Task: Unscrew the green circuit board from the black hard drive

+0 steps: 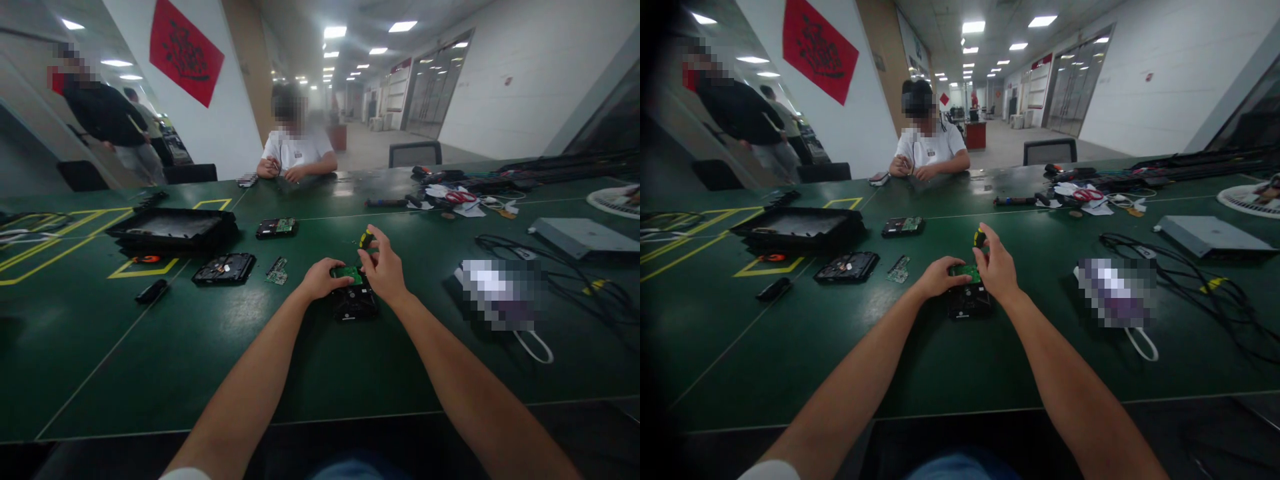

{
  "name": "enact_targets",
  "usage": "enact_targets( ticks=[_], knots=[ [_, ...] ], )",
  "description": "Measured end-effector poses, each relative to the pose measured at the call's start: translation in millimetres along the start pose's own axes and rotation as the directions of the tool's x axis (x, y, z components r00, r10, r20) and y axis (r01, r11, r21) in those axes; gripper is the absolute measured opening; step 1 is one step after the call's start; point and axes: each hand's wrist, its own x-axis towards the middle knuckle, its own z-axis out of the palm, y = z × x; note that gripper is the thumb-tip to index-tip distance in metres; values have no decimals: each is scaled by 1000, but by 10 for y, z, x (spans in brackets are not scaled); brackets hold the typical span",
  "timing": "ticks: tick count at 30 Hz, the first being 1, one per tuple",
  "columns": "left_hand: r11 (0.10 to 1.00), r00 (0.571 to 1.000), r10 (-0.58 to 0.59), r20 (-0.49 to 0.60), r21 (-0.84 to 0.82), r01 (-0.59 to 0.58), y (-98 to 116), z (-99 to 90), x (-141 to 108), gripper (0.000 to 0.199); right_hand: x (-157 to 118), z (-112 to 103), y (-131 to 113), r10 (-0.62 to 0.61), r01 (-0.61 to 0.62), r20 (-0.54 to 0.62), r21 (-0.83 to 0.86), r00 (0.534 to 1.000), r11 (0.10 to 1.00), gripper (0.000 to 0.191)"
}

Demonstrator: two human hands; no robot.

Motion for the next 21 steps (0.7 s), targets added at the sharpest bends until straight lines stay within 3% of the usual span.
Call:
enact_targets(
  ticks=[21],
  knots=[
    [1000,1000,-8,2,1,8,31,-21,-2,59,-1,7,-12,4,-4,3,14,1000,1000,64]
  ],
)
